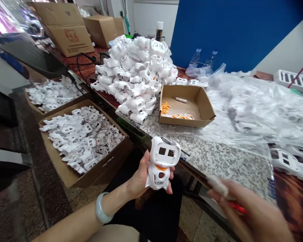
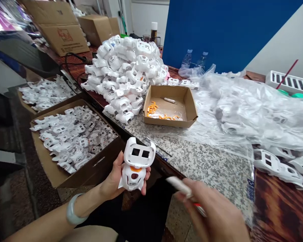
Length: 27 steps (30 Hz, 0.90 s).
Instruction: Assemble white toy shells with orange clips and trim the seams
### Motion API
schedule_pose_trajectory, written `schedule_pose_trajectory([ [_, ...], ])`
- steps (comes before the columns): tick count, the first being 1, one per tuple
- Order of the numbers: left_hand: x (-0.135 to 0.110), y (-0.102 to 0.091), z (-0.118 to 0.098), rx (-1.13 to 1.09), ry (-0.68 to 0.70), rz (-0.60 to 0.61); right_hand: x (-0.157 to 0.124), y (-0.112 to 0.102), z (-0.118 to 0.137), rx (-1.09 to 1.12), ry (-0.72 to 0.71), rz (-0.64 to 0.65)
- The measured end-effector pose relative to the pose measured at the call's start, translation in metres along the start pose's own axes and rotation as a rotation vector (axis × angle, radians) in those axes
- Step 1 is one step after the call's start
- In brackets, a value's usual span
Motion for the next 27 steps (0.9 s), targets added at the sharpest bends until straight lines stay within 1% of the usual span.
schedule_pose_trajectory([
  [1, 0.0, 0.001, 0.0, 0.007, 0.002, -0.001, 0.007, 0.01, 0.024, -0.011, -0.093, 0.071],
  [3, -0.002, 0.003, 0.002, 0.023, 0.007, 0.006, 0.022, 0.023, 0.057, -0.059, -0.215, 0.109],
  [4, -0.003, 0.003, 0.002, 0.029, 0.01, 0.01, 0.028, 0.029, 0.066, -0.094, -0.243, 0.106],
  [6, -0.005, 0.004, 0.003, 0.038, 0.021, 0.017, 0.036, 0.037, 0.075, -0.165, -0.281, 0.09],
  [9, -0.007, 0.002, 0.005, 0.046, 0.021, 0.019, 0.036, 0.047, 0.077, -0.237, -0.306, 0.09],
  [12, -0.008, 0.0, 0.008, 0.062, 0.002, 0.023, 0.032, 0.051, 0.076, -0.273, -0.3, 0.106],
  [18, -0.009, 0.0, 0.012, 0.081, 0.003, 0.055, 0.032, 0.048, 0.078, -0.255, -0.267, 0.111],
  [22, -0.011, 0.003, 0.011, 0.09, 0.003, 0.062, 0.034, 0.047, 0.081, -0.266, -0.28, 0.074],
  [27, -0.017, 0.009, 0.007, 0.221, -0.024, 0.057, 0.029, 0.054, 0.08, -0.265, -0.291, 0.059],
])
Point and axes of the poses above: each hand's wrist, its own x-axis towards the middle knuckle, its own y-axis out of the palm, z = x × y, the point moved 9 cm from there along x, towards the middle knuckle, and after that the axes turned 5 degrees about -z, right-handed, at the moved point
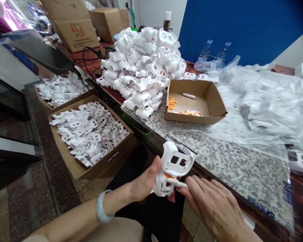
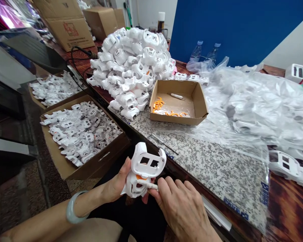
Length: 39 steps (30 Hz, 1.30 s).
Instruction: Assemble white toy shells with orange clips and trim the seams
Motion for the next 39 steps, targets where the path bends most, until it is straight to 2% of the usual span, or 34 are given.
schedule_pose_trajectory([
  [7, -0.005, 0.001, 0.004, 0.108, -0.05, 0.018, -0.009, 0.009, -0.001, 0.054, 0.014, 0.018],
  [14, -0.012, 0.008, 0.001, 0.165, -0.057, 0.048, -0.008, 0.001, 0.001, 0.118, 0.001, 0.0],
  [17, -0.01, 0.01, 0.004, 0.127, -0.07, 0.039, -0.008, 0.0, -0.001, 0.13, 0.017, 0.005],
  [20, -0.002, 0.009, 0.012, 0.014, -0.086, 0.024, -0.009, 0.008, -0.007, 0.172, 0.066, 0.062],
  [23, 0.006, 0.008, 0.019, -0.13, -0.121, 0.028, -0.011, 0.012, -0.013, 0.355, 0.135, 0.134],
  [27, 0.008, 0.001, 0.016, -0.267, -0.151, 0.026, -0.018, 0.014, -0.028, 0.726, 0.354, 0.203],
  [30, 0.006, -0.005, 0.015, -0.286, -0.16, -0.005, -0.025, 0.011, -0.044, 0.926, 0.514, 0.132],
  [33, 0.004, -0.009, 0.014, -0.267, -0.139, -0.041, -0.028, 0.007, -0.061, 1.076, 0.629, -0.045],
  [36, 0.004, -0.011, 0.014, -0.222, -0.114, -0.085, -0.025, 0.002, -0.067, 1.128, 0.646, -0.197],
  [39, 0.004, -0.011, 0.011, -0.175, -0.068, -0.108, -0.015, -0.005, -0.059, 1.108, 0.578, -0.282],
])
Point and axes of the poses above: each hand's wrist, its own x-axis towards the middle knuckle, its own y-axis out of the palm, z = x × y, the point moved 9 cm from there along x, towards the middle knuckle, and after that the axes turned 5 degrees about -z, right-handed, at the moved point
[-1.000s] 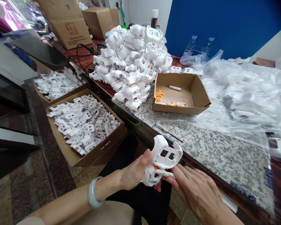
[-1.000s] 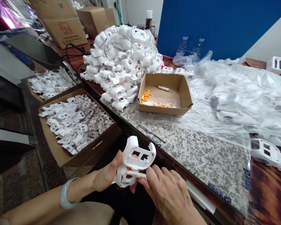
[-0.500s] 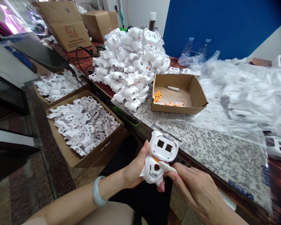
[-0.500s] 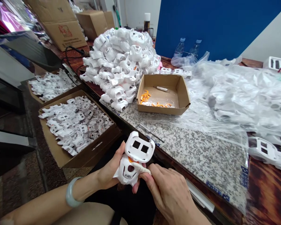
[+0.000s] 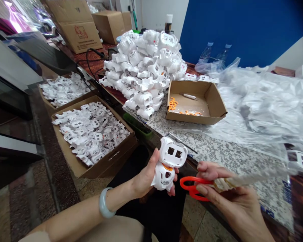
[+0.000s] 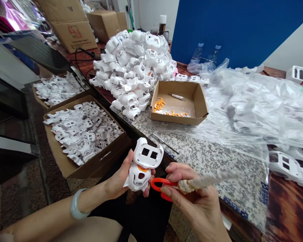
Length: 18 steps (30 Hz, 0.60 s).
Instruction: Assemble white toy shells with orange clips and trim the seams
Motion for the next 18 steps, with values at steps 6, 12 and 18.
schedule_pose_trajectory([
  [6, -0.001, -0.006, -0.003, 0.115, 0.08, -0.078, -0.002, 0.025, 0.029, -0.155, -0.196, 0.064],
  [12, -0.005, -0.013, -0.003, 0.178, 0.089, -0.137, -0.005, 0.037, 0.026, -0.266, -0.257, 0.138],
  [18, -0.004, -0.017, -0.002, 0.228, 0.091, -0.143, -0.007, 0.039, 0.014, -0.318, -0.255, 0.132],
])
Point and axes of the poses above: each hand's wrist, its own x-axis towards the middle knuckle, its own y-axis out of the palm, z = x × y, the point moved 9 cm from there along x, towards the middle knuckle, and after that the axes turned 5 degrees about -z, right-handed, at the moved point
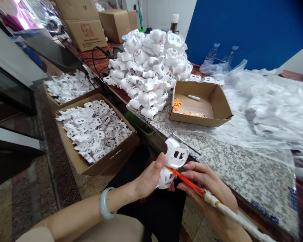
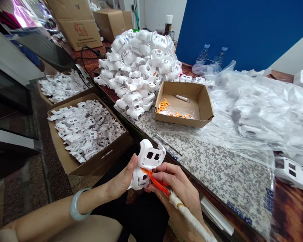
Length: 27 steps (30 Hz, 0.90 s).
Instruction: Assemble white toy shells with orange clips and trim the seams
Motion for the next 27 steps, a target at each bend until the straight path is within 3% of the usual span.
schedule_pose_trajectory([
  [5, 0.0, 0.004, -0.012, 0.04, 0.095, 0.031, -0.007, 0.004, -0.005, -0.051, -0.018, 0.004],
  [12, -0.007, 0.014, -0.026, 0.182, 0.129, 0.001, -0.005, -0.003, 0.012, -0.071, -0.135, -0.095],
  [17, -0.005, 0.018, -0.026, 0.14, 0.13, 0.038, -0.007, -0.003, 0.021, -0.059, -0.256, -0.157],
  [27, -0.004, 0.02, -0.02, 0.173, 0.125, 0.087, -0.015, 0.0, 0.022, -0.05, -0.291, -0.15],
])
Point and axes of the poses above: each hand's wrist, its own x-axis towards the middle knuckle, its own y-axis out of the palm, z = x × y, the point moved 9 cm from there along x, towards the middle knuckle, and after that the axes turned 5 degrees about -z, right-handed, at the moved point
